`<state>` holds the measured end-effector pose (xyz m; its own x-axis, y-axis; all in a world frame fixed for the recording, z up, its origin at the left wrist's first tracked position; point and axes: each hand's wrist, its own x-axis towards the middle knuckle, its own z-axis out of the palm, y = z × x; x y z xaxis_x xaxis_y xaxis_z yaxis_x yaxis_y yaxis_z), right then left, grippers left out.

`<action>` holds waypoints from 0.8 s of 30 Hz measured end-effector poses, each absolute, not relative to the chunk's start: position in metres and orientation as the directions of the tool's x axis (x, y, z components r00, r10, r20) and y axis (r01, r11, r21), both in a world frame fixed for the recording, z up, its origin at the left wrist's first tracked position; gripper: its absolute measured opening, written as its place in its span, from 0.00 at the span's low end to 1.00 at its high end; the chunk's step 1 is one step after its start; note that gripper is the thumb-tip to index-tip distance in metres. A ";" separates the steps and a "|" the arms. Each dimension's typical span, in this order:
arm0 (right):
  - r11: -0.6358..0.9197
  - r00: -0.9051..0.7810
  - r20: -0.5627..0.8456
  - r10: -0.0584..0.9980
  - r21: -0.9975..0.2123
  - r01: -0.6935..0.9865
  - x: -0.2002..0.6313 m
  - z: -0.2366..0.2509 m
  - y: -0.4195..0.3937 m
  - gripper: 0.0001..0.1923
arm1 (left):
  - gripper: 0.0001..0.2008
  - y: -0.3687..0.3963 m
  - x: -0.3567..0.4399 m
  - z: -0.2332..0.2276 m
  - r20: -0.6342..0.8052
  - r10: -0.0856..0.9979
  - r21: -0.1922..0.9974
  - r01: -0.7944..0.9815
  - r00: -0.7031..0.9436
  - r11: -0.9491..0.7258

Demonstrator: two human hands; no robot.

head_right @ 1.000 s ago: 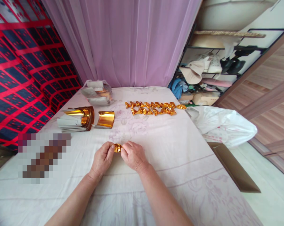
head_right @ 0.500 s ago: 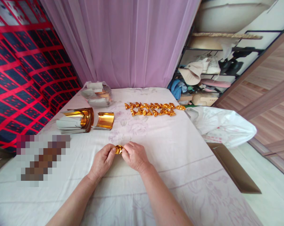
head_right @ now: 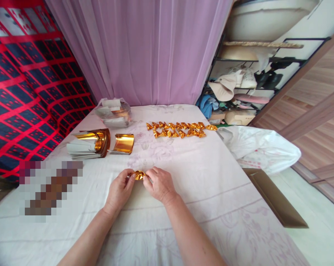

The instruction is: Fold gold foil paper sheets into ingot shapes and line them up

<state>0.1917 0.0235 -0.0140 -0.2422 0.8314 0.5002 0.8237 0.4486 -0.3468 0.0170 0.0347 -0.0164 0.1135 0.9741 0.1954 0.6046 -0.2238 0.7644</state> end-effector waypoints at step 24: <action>0.410 -0.292 0.373 0.881 -0.291 0.864 0.185 -0.013 0.018 0.09 | 0.08 0.039 0.001 -0.018 0.263 0.945 0.575 0.755 0.195 -0.316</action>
<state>0.1848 0.0183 -0.0134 -0.2918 0.8805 0.3735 0.8645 0.4099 -0.2909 0.0012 0.0393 -0.0181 0.1950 0.9448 0.2634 0.7546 -0.3161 0.5751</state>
